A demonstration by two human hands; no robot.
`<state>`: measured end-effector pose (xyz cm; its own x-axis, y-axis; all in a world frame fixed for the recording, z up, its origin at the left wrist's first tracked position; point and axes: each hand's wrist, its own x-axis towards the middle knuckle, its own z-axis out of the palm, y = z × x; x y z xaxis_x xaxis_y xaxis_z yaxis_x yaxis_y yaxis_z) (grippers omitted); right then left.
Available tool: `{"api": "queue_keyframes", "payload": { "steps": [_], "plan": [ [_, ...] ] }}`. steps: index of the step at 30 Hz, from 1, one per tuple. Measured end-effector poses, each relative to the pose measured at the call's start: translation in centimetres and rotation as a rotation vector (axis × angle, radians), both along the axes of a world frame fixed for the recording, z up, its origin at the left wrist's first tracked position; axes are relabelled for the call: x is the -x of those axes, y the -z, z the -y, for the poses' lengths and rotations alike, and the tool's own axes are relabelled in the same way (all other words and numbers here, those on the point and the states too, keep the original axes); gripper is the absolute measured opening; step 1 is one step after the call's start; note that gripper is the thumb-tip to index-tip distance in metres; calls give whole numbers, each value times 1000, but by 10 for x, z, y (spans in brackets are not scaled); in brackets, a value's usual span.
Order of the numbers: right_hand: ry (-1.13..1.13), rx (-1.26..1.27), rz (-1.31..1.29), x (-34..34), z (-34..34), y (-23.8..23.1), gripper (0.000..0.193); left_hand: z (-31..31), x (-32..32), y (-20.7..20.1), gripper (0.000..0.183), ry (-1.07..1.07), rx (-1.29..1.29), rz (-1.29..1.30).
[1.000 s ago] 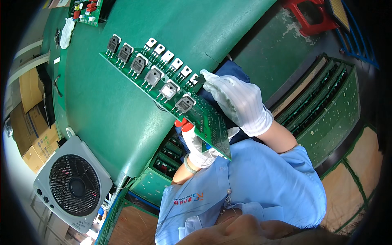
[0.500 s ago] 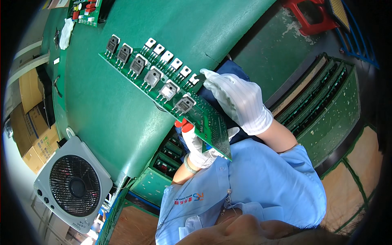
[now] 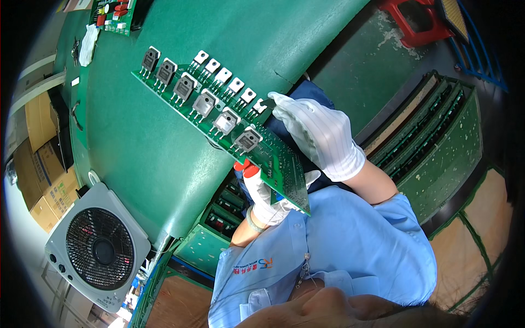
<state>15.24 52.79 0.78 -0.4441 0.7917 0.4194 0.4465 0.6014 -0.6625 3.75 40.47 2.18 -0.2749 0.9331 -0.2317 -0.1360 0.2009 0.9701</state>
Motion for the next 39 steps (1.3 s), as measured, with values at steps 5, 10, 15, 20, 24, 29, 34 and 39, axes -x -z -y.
{"api": "queue_keyframes", "payload": {
  "steps": [5, 10, 15, 20, 24, 29, 34, 39],
  "plan": [
    [5, 19, 9, 0, 0, -1, 37, -1, 0, -1, 50, -6, -6, -3],
    [-20, 0, 7, -1, 2, 3, 39, -1, 0, -1, 50, -5, -13, -11],
    [-11, 1, -8, 0, 0, 2, 39, -1, -1, -3, 50, -1, -13, -20],
    [-8, 0, -7, 1, -2, 1, 38, -2, -2, -4, 49, 9, -16, -36],
    [-24, 51, 26, -1, 2, -3, 33, -2, -3, -5, 49, 14, -20, -51],
    [1, 14, 3, 1, 0, 0, 37, -2, -2, -5, 49, 18, -24, -67],
    [4, -19, 0, 0, 0, 3, 38, -3, -3, -6, 48, 21, -26, -80],
    [-9, -6, 6, -1, 2, 4, 38, -2, -3, -7, 48, 26, -33, -99]
  ]
}}
